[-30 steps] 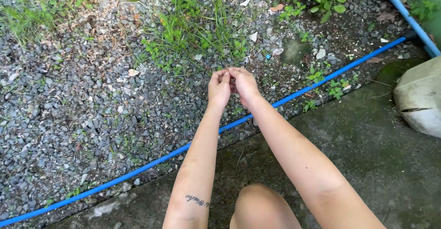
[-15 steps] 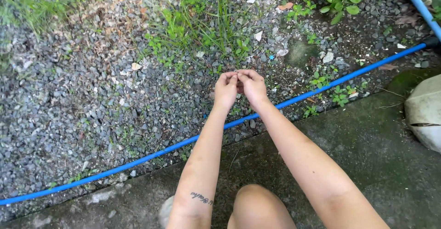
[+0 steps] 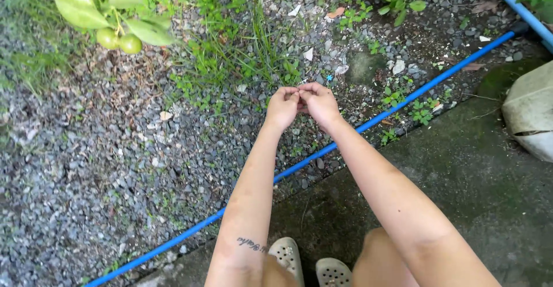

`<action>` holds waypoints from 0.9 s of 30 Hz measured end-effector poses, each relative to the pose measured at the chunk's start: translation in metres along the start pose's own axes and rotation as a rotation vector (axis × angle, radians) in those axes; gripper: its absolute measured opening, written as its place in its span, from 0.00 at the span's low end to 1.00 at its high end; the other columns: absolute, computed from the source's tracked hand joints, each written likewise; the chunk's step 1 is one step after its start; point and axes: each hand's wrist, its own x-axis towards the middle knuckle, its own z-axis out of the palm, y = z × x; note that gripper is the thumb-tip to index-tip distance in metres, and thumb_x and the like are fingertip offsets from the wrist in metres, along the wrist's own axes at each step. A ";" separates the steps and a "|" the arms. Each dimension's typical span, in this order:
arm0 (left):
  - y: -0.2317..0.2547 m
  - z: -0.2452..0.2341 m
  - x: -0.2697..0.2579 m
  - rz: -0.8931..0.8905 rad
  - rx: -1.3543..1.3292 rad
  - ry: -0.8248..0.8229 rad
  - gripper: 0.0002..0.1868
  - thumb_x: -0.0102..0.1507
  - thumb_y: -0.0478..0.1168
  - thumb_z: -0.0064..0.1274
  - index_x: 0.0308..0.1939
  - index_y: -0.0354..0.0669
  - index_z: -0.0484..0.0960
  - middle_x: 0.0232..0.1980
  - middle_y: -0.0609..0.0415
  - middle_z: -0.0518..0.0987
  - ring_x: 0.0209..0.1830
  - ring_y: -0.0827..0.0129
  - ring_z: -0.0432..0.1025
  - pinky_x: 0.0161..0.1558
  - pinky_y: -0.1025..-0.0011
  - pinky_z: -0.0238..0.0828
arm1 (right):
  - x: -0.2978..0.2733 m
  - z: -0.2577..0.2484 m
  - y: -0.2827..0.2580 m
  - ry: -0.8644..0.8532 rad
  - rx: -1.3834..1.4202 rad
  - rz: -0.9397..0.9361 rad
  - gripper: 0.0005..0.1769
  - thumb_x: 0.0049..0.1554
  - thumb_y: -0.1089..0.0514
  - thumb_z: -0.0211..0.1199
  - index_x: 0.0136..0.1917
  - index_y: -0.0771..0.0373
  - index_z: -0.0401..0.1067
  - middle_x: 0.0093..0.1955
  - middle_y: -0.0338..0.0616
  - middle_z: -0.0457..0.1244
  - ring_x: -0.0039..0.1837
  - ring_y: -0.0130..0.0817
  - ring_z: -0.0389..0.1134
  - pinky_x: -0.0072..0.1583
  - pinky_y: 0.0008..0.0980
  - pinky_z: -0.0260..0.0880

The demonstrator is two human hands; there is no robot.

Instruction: Manually pulling weeds and small plants from a gravel garden area.

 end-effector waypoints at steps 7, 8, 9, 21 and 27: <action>0.009 -0.017 0.010 0.029 0.042 0.020 0.13 0.67 0.36 0.52 0.54 0.37 0.77 0.38 0.53 0.82 0.34 0.72 0.76 0.34 0.72 0.74 | 0.024 0.014 0.011 0.032 -0.100 -0.052 0.18 0.58 0.66 0.57 0.62 0.66 0.68 0.52 0.48 0.69 0.48 0.33 0.74 0.49 0.33 0.79; 0.017 -0.019 0.007 0.012 0.078 0.031 0.13 0.67 0.37 0.51 0.55 0.38 0.78 0.37 0.54 0.82 0.32 0.73 0.74 0.33 0.72 0.72 | 0.025 0.016 0.009 0.039 -0.226 -0.085 0.19 0.57 0.66 0.60 0.63 0.66 0.69 0.54 0.48 0.69 0.50 0.33 0.73 0.50 0.32 0.78; 0.024 -0.022 0.003 -0.006 0.116 0.043 0.13 0.68 0.38 0.51 0.55 0.39 0.79 0.36 0.55 0.81 0.30 0.74 0.72 0.32 0.73 0.69 | 0.025 0.018 0.008 0.045 -0.352 -0.116 0.21 0.56 0.65 0.62 0.63 0.66 0.70 0.56 0.47 0.70 0.52 0.32 0.73 0.51 0.31 0.77; -0.005 -0.051 0.057 0.181 -0.003 -0.004 0.13 0.68 0.37 0.51 0.57 0.38 0.77 0.42 0.57 0.81 0.37 0.76 0.72 0.36 0.75 0.70 | 0.039 0.048 -0.028 0.092 -0.606 -0.181 0.30 0.52 0.61 0.68 0.68 0.62 0.68 0.64 0.47 0.67 0.54 0.34 0.73 0.56 0.33 0.75; -0.011 -0.050 0.059 0.014 -0.116 -0.067 0.13 0.70 0.40 0.49 0.57 0.39 0.76 0.41 0.54 0.80 0.35 0.73 0.75 0.30 0.75 0.67 | 0.039 0.061 -0.046 0.202 -0.855 -0.086 0.35 0.51 0.56 0.69 0.71 0.60 0.66 0.64 0.51 0.66 0.58 0.40 0.71 0.60 0.37 0.71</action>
